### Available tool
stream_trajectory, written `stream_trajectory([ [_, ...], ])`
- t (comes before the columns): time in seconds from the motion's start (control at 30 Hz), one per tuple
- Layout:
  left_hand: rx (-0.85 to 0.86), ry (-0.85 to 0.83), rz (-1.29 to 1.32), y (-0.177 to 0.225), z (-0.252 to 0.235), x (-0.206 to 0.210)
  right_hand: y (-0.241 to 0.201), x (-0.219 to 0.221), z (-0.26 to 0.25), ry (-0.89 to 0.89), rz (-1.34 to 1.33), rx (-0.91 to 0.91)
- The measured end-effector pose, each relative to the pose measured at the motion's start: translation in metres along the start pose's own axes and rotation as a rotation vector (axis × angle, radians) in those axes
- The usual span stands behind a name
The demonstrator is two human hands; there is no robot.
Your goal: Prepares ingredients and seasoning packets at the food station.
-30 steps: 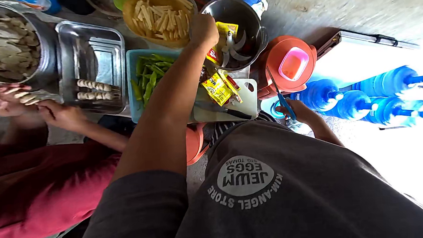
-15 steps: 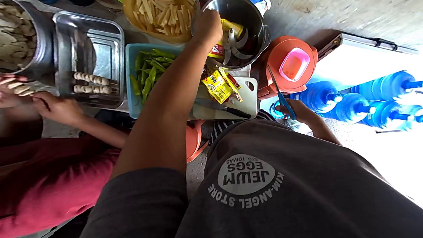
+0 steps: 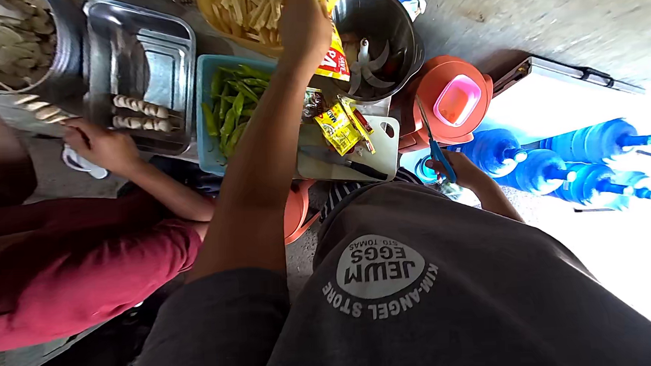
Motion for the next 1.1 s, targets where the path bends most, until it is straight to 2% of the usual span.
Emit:
stream_trajectory([
  [0.1,0.043,0.078,-0.046,-0.024,0.035,-0.044,0.001,-0.001,0.002,0.030,0.003,-0.024],
  [0.17,0.007,0.083,-0.105,-0.055,0.059,-0.053,0.004,-0.001,0.004,0.049,0.002,-0.038],
  [0.23,-0.184,0.064,-0.027,-0.085,0.078,-0.050,0.006,-0.001,0.005,0.049,0.006,-0.023],
  [0.3,-0.290,-0.053,-0.008,-0.101,0.091,-0.039,0.007,-0.001,0.006,0.042,0.003,-0.023],
  [0.47,-0.190,-0.223,-0.218,-0.098,0.084,0.004,0.002,0.001,0.007,0.027,0.010,-0.024],
  [0.53,-0.133,-0.147,-0.205,-0.099,0.077,0.021,-0.002,0.001,0.007,0.021,0.033,-0.015],
  [0.67,0.007,0.174,0.001,-0.085,0.080,0.023,0.003,0.002,0.008,0.028,0.046,-0.016],
  [0.73,0.118,0.100,0.051,-0.070,0.096,0.028,0.008,0.005,0.011,0.039,0.024,-0.012],
  [0.8,0.167,-0.049,-0.046,-0.066,0.109,0.048,0.011,0.008,0.014,0.041,0.004,0.004],
  [0.93,0.117,-0.276,-0.240,-0.075,0.111,0.079,0.010,0.014,0.013,0.031,0.031,-0.007],
  [1.1,-0.078,-0.360,0.108,-0.078,0.119,0.051,-0.008,0.014,0.007,0.084,0.056,-0.051],
])
Point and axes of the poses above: each hand's wrist, its own z-axis away from the middle knuckle, its own x-axis out of the palm, y = z × x, the point moved 3 cm from there along -z, towards the middle knuckle, and after that the axes turned 14 degrees about y, right-handed, at the moved point
